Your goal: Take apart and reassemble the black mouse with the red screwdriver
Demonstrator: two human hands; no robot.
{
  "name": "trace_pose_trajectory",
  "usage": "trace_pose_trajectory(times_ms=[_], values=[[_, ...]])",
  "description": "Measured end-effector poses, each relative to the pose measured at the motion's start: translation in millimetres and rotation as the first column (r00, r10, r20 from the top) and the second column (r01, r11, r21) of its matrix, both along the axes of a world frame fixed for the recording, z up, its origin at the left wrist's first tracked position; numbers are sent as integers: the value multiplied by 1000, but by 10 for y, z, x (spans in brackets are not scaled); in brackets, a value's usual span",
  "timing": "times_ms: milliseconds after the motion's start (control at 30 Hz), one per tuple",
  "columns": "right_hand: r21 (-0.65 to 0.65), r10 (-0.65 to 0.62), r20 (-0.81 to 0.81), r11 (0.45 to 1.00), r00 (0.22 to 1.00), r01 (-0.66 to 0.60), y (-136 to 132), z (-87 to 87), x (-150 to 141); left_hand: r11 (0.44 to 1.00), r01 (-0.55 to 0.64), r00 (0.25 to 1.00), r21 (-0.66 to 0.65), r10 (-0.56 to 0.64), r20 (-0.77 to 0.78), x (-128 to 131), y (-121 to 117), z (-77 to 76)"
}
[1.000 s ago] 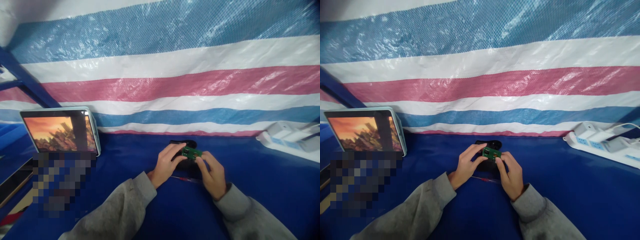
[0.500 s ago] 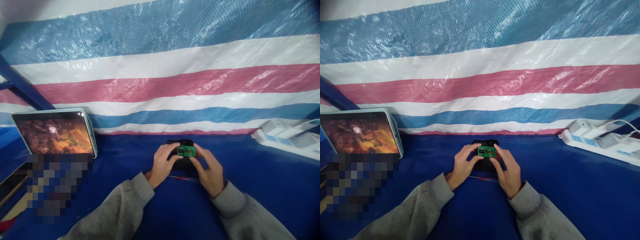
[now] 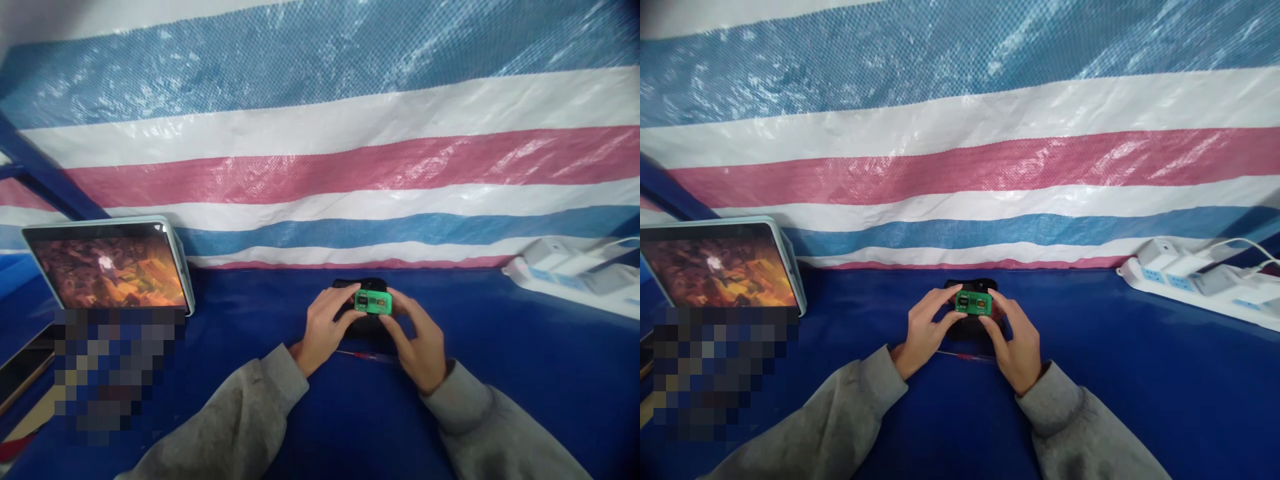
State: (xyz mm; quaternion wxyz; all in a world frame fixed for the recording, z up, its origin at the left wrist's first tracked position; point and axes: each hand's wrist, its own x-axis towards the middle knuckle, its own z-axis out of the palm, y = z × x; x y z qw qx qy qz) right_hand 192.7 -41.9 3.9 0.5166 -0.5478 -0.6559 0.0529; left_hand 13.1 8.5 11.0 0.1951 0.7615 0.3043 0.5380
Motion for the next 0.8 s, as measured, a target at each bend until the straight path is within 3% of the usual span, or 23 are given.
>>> trace_pose_trajectory(times_ms=[200,467,800], values=[[31,9,4,999,1000,-9,-20,41,20,993,70,997,95,-71,7,-7,8,-21],[1,-9,0,1000,1000,9,-19,41,33,989,-9,997,149,21,-79,-15,-16,-25],[-24,119,9,993,993,-119,-54,110,0,977,33,990,210,-3,-142,-78,-12,9]])
